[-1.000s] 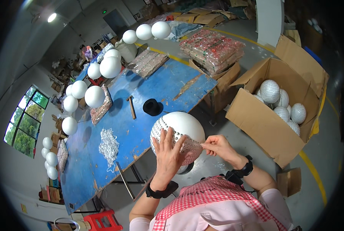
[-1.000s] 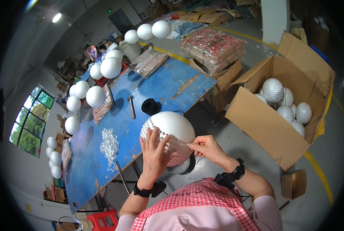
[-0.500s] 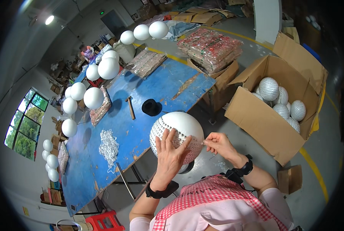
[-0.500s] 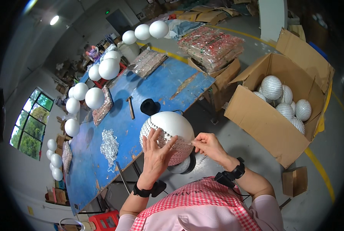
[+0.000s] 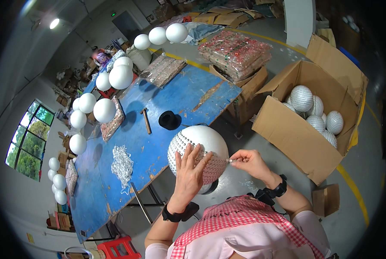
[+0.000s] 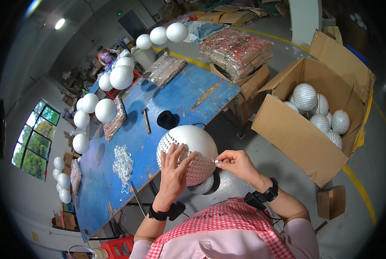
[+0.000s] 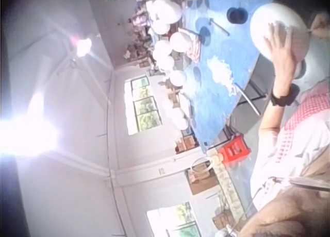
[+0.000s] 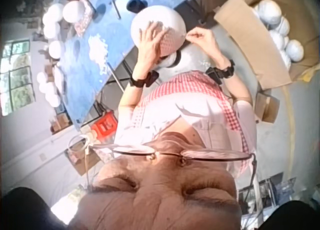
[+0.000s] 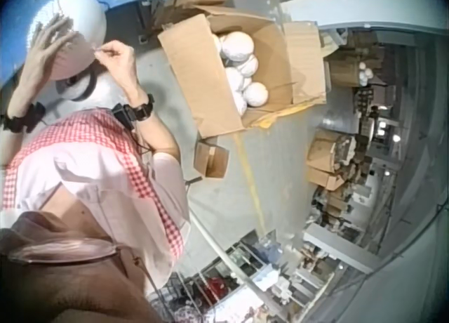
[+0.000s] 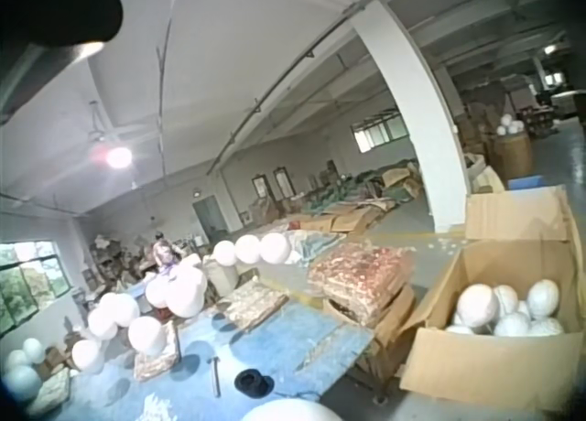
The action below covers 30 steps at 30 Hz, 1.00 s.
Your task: The person wraps a strand of beads around a foam ball, pressing them into the surface, and then cuts the strand with shears. After setting the ball down, they pull a new length of beads from a hanging strand to repeat the process.
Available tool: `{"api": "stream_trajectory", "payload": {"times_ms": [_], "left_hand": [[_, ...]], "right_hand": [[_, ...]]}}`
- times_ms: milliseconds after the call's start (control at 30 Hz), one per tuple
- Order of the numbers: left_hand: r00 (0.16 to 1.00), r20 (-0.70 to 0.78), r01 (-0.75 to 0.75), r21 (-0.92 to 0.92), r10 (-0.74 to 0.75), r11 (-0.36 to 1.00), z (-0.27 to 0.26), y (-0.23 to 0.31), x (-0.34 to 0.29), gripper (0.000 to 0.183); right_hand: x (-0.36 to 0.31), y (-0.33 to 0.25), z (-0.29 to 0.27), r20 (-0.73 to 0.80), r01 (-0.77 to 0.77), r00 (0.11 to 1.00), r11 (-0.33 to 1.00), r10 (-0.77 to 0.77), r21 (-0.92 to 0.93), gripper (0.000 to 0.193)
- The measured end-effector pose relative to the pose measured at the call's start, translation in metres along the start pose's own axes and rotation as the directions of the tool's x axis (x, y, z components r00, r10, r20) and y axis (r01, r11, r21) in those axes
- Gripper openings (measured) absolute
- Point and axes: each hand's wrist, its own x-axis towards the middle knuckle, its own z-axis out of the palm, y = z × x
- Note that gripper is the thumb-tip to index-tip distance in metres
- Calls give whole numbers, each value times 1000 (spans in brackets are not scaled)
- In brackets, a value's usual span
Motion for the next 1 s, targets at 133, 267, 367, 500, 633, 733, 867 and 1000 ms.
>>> {"api": "stream_trajectory", "payload": {"times_ms": [133,267,367,500,633,733,867,1000], "left_hand": [[1000,-31,3,-5,-3,1000,2,2,3,54],[999,-42,17,-27,-18,999,1,3,5,50],[999,-17,40,-6,-41,999,0,0,5,47],[999,-27,16,-40,-17,999,5,-10,5,54],[999,-32,22,-77,-24,997,8,-16,7,49],[999,-37,31,-110,-35,993,1,-13,12,42],[994,-34,102,-133,-108,986,-5,-8,17,43],[988,-145,18,-221,-51,975,4,-19,11,41]], "right_hand": [[-5,-10,9,-85,106,984,901,-155,-420,18],[-6,-9,11,-146,334,906,882,-398,-334,21],[-6,-18,8,-56,392,893,833,-446,-390,23],[0,-11,10,-52,408,865,760,-499,-507,23],[5,-5,14,-13,457,815,658,-579,-598,23],[6,-4,15,76,492,743,466,-665,-735,20],[1,10,17,47,346,795,389,-605,-854,17],[1,17,3,-142,161,946,806,-290,-569,10]]}}
